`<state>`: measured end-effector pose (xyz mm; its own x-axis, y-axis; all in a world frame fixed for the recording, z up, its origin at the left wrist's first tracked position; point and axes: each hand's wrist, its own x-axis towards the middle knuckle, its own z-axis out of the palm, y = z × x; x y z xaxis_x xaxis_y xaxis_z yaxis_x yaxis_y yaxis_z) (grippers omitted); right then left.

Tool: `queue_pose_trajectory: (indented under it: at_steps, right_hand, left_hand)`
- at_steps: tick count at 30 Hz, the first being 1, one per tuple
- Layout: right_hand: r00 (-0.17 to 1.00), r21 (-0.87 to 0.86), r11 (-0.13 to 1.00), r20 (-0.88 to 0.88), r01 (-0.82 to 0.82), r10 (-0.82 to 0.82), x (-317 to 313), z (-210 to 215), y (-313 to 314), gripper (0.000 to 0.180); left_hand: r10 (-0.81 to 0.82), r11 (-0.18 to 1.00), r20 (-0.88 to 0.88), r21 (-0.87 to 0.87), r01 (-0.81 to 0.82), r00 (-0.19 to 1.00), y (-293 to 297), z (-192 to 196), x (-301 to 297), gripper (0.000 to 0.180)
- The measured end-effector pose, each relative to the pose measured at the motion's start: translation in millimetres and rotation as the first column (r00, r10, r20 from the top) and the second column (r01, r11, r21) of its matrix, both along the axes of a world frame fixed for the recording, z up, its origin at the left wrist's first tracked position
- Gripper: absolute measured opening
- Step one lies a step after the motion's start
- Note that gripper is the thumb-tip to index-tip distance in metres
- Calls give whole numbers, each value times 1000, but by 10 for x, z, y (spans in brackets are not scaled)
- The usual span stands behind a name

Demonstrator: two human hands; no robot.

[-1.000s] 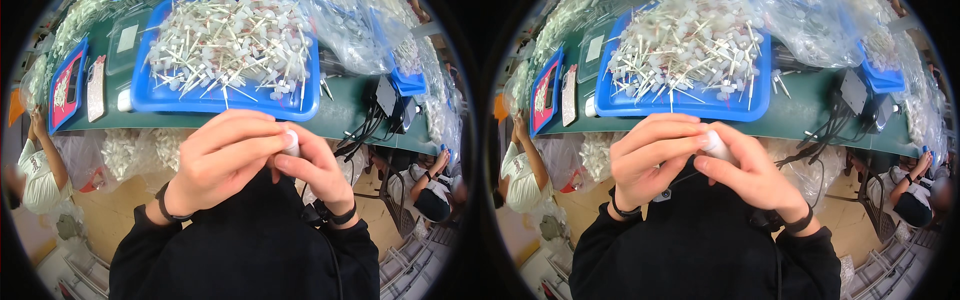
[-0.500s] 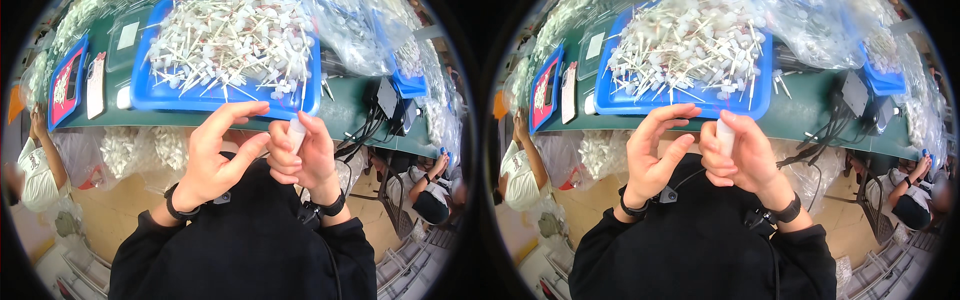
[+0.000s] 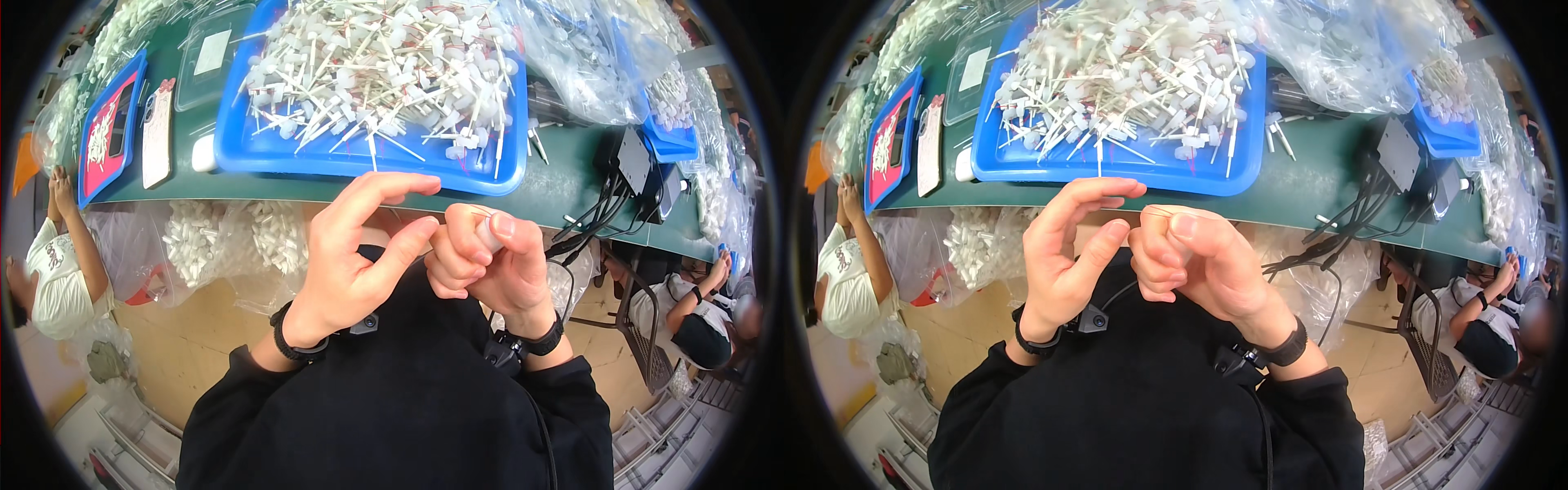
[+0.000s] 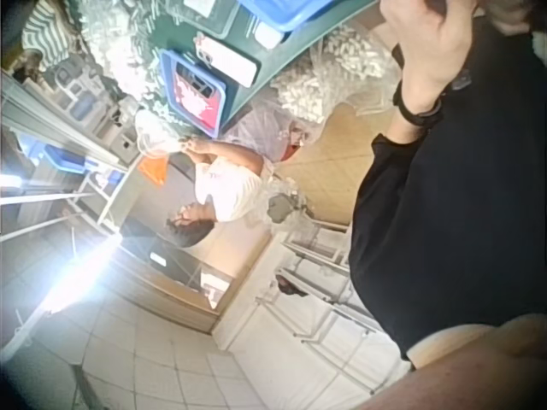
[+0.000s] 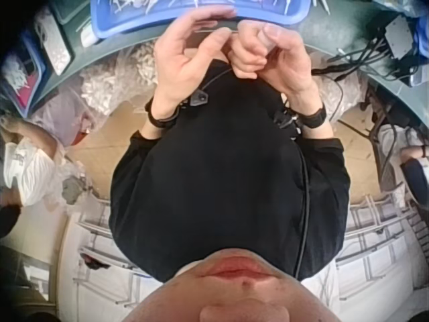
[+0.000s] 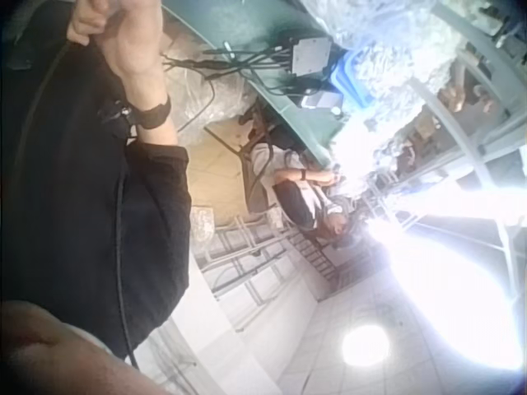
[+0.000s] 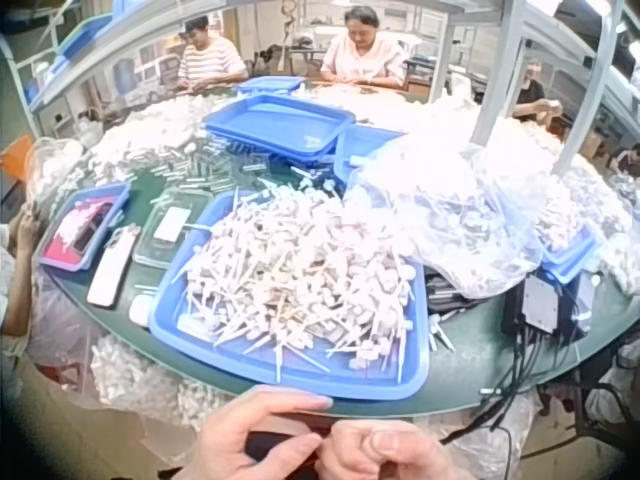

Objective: The person repeatedly picks small white cylindrical components and thin rods from a blue tray, inserts the rods into the cylinders, and places the assembled units back into the tray. The process continues with multiple units handled one at a time.

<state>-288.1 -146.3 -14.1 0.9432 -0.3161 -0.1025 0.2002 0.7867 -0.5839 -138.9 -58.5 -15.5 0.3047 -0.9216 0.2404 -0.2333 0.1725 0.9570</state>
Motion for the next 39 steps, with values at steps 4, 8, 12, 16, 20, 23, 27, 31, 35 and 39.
queue_pose_trajectory:
  at_steps: [4,8,12,16,20,23,27,31,35,39]
  right_hand:
    - [999,0,1000,39,-16,16,-24,-26,-10,38]
    - [999,-38,999,21,27,-26,-11,-63,-10,38]
    - [993,-36,998,-108,44,-48,-1,-53,10,38]
    - [962,-306,949,-229,75,-149,0,-89,76,59]
    - [939,-413,880,-138,235,-315,98,24,161,56]
    - [915,-615,753,-123,234,-385,-7,-67,90,52]
    - [802,-683,627,-102,373,-589,-34,-95,55,44]
    - [781,-736,592,-142,328,-609,13,-12,88,35]
    - [823,-730,611,-121,305,-555,44,-18,136,19]
    - [812,-761,562,-82,322,-577,63,-76,162,15]
  left_hand:
    - [-1,1000,-17,10,1,1000,20,20,10,28]
    - [-4,999,-70,47,8,998,34,58,13,30]
    - [-76,997,-71,-16,75,995,-10,36,-20,34]
    - [-179,974,-258,88,207,949,-94,46,-63,28]
    - [-171,979,-478,12,202,862,-124,47,-66,17]
    - [-117,993,-656,-84,82,745,-153,27,-68,34]
    - [-272,957,-840,-187,221,469,-190,22,89,53]
    - [-194,966,-791,-52,252,580,-163,-33,79,46]
    - [-104,981,-799,15,192,592,-149,0,51,33]
    - [-76,985,-748,44,164,660,-155,1,31,31]
